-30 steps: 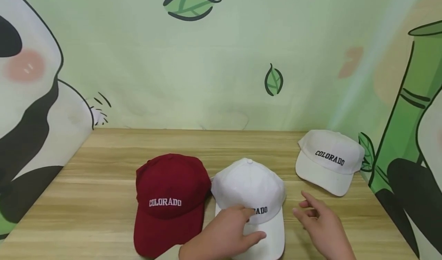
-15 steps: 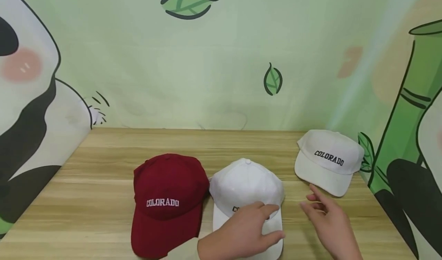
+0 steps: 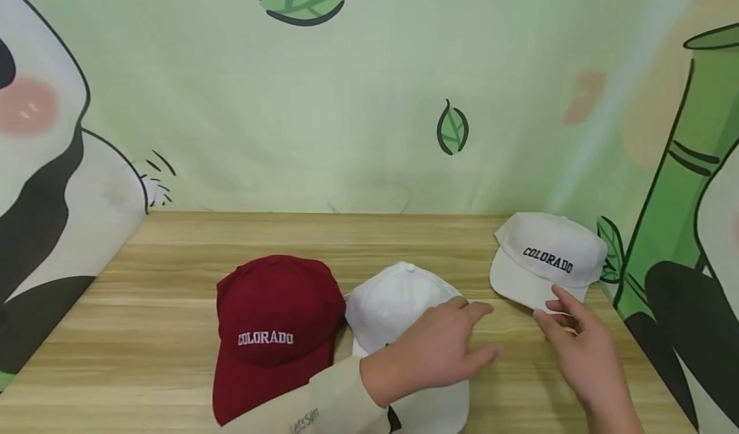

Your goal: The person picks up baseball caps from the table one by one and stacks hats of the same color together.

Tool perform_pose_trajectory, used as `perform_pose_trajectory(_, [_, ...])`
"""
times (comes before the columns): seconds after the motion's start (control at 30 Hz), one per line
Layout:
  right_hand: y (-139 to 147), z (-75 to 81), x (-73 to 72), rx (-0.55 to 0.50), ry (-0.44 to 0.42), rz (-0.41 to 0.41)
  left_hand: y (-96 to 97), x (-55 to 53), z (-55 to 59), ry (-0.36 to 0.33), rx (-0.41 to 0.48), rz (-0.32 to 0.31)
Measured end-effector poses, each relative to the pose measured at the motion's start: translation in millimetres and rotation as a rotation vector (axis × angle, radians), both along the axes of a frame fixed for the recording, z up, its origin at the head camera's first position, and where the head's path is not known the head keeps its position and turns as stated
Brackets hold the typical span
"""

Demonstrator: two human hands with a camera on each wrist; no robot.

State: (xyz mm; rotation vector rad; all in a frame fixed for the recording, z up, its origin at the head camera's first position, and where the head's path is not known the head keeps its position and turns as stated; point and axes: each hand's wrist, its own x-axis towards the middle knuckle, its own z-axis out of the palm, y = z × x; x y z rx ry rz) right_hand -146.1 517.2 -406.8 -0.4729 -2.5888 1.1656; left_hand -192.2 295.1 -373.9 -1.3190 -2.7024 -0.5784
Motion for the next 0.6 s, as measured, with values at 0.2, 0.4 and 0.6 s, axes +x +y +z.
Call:
perform_pose_trajectory(0.2, [8.2,2.1,-9.0,0.007,0.004,-0.031,13.2,-10.0,9.1,0.028,0.011,-0.019])
perform_pose_trajectory(0.4, [16.0,-2.6,-12.8,-0.032,-0.022,-0.064,29.0,-16.9,20.1,0.01,-0.029,0.006])
perform_pose_trajectory(0.6, [23.0,-6.6,-16.8,-0.057,-0.034,-0.116,45.4,-30.2,27.6,-0.154,-0.052,-0.004])
